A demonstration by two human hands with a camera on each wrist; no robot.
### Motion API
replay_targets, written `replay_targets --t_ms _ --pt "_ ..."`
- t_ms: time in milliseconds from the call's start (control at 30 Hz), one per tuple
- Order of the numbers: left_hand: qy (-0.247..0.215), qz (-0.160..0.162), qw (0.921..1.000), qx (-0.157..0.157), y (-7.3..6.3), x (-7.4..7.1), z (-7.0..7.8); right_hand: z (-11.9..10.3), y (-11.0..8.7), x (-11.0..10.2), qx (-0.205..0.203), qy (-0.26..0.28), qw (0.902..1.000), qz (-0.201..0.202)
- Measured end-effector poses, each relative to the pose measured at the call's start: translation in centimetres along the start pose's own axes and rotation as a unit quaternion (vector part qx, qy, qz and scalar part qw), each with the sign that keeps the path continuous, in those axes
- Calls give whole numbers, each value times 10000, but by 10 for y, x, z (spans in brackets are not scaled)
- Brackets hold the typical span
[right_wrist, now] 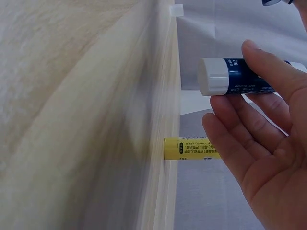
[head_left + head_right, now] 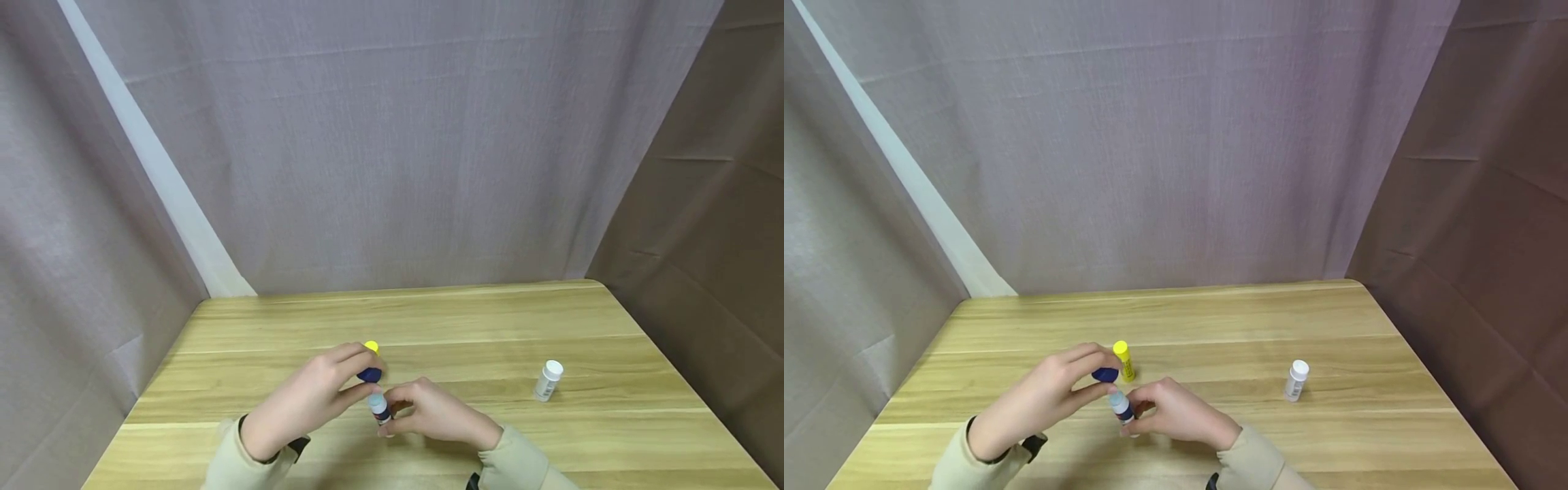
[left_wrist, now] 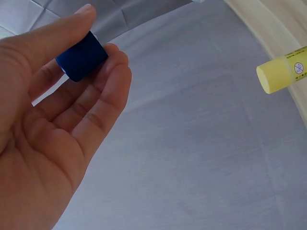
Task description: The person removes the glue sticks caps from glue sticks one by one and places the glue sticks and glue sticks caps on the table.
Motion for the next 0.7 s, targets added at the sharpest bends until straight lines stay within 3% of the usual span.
replay_targets --t_ms 367,533,700 --pt "83 91 9999 81 3 -6 0 0 -2 -1 -25 17 10000 21" --pt "136 27 9996 -265 1 -8 -8 -1 -3 -2 -21 4 10000 15" --pt "352 400 9964 -652 -8 -21 -18 -3 -4 -3 30 -55 10000 27"
Point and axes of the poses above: each hand's wrist, its own y-axis towards the middle knuckle, its own x-axis out of the palm, z = x × y, the point moved 8 cm from there along y, towards the middle knuckle, and after that the axes turned 9 degrees about y, right-handed, at the moved point
